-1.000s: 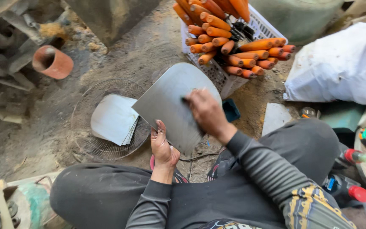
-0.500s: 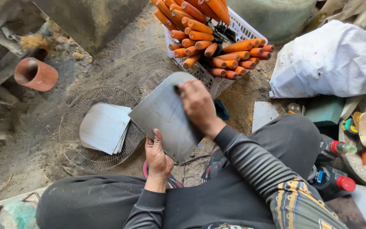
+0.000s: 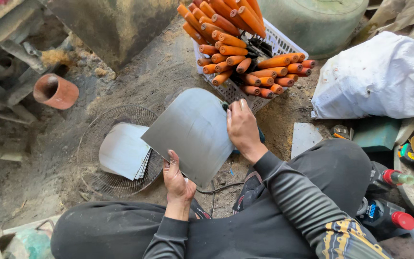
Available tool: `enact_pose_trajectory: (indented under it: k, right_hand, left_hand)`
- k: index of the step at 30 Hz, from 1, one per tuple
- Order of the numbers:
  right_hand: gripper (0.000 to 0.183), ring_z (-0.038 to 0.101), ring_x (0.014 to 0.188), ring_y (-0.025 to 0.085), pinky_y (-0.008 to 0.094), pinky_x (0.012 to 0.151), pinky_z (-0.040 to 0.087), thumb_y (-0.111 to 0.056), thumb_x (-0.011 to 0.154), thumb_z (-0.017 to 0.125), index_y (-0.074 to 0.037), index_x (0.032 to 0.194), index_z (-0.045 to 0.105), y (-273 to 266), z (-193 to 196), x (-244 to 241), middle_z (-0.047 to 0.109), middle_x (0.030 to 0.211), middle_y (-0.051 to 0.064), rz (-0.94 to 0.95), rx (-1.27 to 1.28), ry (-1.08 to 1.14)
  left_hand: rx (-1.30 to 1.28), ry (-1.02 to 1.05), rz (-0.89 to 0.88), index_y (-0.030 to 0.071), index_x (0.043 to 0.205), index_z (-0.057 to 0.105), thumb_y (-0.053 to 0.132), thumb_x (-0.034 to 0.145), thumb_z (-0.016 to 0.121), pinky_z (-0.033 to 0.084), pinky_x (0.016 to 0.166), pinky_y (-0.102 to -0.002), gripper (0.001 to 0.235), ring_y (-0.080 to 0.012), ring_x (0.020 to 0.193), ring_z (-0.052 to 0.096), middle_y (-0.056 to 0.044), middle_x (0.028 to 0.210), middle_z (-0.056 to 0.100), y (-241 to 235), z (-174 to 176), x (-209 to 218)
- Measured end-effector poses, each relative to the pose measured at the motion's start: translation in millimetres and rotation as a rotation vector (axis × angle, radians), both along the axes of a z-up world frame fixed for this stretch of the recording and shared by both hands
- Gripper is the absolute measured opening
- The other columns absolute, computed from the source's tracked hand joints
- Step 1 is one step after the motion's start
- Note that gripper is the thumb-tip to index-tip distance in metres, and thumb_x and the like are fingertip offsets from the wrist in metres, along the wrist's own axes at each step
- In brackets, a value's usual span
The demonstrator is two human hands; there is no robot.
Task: The person sits on the ground and scrubs a stack of curved metal sheets using a green sponge. They repeatedly dip the sponge into a small blue container of water and wipe both sides of each sheet before stacking them on a wire rack.
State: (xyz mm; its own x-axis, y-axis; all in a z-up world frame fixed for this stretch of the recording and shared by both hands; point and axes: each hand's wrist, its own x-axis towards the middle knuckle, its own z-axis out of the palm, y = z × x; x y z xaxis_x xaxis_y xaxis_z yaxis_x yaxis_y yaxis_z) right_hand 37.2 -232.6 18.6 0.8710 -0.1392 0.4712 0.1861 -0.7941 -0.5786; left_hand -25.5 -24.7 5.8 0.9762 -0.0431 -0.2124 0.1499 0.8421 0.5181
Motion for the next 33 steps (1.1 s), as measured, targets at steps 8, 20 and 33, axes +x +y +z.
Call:
enact_pose_trajectory:
  k: [8, 20, 33]
  right_hand:
    - [0.011, 0.061, 0.089, 0.038, 0.047, 0.081, 0.051, -0.008, 0.103, 0.058, 0.003, 0.104, 0.059, 7.6, 17.6, 21.2, 0.058, 0.1, 0.02, 0.031, 0.054, -0.115]
    - [0.02, 0.061, 0.096, 0.033, 0.043, 0.084, 0.053, -0.004, 0.094, 0.062, -0.001, 0.114, 0.061, 59.9, 31.6, -12.8, 0.06, 0.101, 0.018, 0.385, -0.064, -0.249]
    - [0.022, 0.06, 0.103, 0.035, 0.043, 0.091, 0.051, -0.002, 0.091, 0.059, 0.0, 0.112, 0.062, 67.0, 23.6, -38.0, 0.062, 0.107, 0.018, 0.438, -0.07, -0.215]
  left_hand:
    - [0.101, -0.013, -0.022, 0.009, 0.127, 0.065, 0.021, 0.105, 0.064, 0.054, 0.1, -0.041, 0.025, -0.0153, 0.11, 0.063, -0.001, 0.118, 0.068, -5.6, -48.5, -8.2]
    - [0.082, -0.017, -0.072, 0.01, 0.125, 0.067, 0.02, 0.102, 0.061, 0.056, 0.095, -0.039, 0.026, -0.0165, 0.107, 0.065, -0.003, 0.117, 0.069, -5.1, -40.6, -11.6]
    - [-0.072, 0.008, -0.085, 0.012, 0.131, 0.063, 0.026, 0.102, 0.059, 0.055, 0.097, -0.041, 0.032, -0.0207, 0.113, 0.066, -0.005, 0.125, 0.069, -5.7, -21.6, -9.2]
